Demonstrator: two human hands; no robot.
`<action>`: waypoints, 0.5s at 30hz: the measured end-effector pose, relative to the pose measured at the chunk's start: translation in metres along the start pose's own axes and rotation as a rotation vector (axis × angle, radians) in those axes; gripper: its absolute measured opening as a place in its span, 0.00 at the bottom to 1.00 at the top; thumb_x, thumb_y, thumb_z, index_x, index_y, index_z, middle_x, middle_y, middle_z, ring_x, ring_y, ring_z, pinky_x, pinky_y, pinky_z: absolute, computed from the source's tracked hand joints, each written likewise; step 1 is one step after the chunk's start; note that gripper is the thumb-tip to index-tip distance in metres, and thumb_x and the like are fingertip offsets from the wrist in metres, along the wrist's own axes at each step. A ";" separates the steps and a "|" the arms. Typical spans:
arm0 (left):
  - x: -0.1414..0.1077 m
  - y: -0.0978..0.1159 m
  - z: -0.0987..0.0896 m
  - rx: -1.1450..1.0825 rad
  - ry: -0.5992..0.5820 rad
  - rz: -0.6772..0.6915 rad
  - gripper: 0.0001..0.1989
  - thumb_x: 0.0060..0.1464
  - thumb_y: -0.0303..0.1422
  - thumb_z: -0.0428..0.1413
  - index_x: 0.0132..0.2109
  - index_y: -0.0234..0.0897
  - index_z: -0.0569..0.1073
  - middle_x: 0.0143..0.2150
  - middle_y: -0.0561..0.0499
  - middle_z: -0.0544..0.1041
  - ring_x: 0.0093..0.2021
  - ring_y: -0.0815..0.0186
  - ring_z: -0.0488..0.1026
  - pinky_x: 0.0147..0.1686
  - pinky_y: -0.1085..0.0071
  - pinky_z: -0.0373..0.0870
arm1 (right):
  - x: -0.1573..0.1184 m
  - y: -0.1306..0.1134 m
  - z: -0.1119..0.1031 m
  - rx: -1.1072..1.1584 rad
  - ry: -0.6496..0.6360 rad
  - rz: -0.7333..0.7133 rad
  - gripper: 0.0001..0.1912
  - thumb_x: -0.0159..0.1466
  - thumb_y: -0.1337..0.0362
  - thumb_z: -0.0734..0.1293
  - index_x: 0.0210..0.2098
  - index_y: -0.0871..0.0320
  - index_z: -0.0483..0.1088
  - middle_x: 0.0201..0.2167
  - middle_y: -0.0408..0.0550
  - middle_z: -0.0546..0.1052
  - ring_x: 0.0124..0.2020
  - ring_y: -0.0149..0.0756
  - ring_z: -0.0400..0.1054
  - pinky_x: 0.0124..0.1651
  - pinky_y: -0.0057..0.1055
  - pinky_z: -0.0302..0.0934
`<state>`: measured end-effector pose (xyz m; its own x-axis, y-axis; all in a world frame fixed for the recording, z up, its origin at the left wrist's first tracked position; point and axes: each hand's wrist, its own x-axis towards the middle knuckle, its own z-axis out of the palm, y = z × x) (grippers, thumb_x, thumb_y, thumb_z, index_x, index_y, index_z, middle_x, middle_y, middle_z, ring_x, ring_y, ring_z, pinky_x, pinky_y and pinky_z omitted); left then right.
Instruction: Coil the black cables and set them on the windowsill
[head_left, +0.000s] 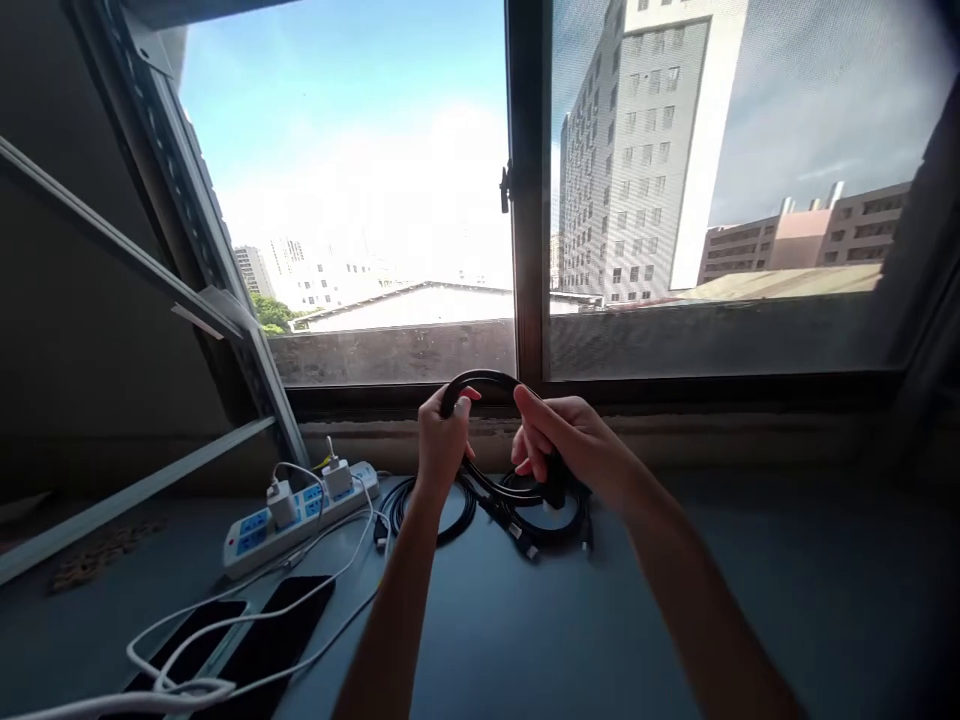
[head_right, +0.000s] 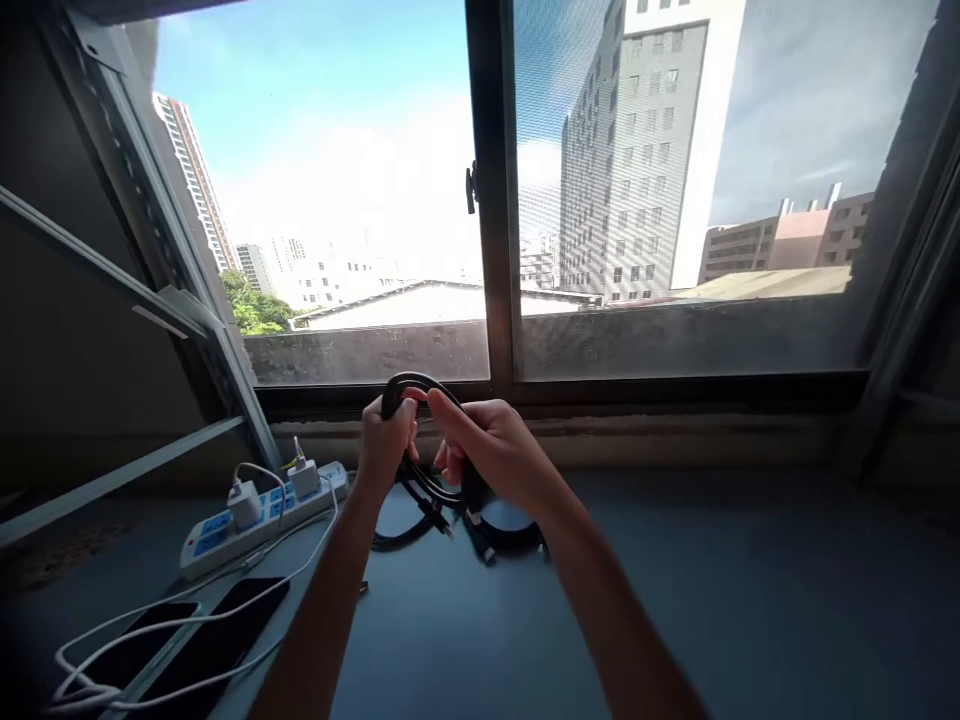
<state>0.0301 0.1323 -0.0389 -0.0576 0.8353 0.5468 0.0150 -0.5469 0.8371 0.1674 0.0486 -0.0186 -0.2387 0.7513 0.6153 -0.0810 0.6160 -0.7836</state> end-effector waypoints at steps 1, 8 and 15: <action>0.002 -0.004 0.001 0.018 -0.045 -0.030 0.05 0.45 0.30 0.51 0.30 0.36 0.71 0.12 0.61 0.56 0.08 0.74 0.54 0.06 0.78 0.52 | 0.003 0.004 0.001 0.039 0.026 0.033 0.31 0.65 0.43 0.63 0.15 0.57 0.55 0.11 0.41 0.61 0.15 0.33 0.61 0.19 0.22 0.60; -0.004 0.014 -0.003 -0.364 -0.319 -0.232 0.04 0.45 0.29 0.57 0.29 0.36 0.68 0.08 0.65 0.50 0.08 0.78 0.43 0.08 0.81 0.47 | 0.006 0.015 -0.017 -0.271 0.352 -0.095 0.23 0.63 0.50 0.66 0.20 0.59 0.64 0.11 0.38 0.61 0.09 0.32 0.58 0.10 0.20 0.52; -0.009 0.037 -0.007 -0.431 -0.313 -0.432 0.05 0.43 0.24 0.56 0.27 0.35 0.65 0.07 0.65 0.48 0.09 0.79 0.40 0.08 0.82 0.43 | 0.002 0.018 -0.012 -1.084 0.516 -0.007 0.36 0.51 0.83 0.70 0.56 0.57 0.59 0.41 0.47 0.68 0.37 0.43 0.67 0.31 0.27 0.62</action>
<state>0.0246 0.1038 -0.0127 0.3227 0.9252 0.1995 -0.3470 -0.0805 0.9344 0.1769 0.0645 -0.0304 0.1941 0.6012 0.7752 0.8350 0.3135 -0.4522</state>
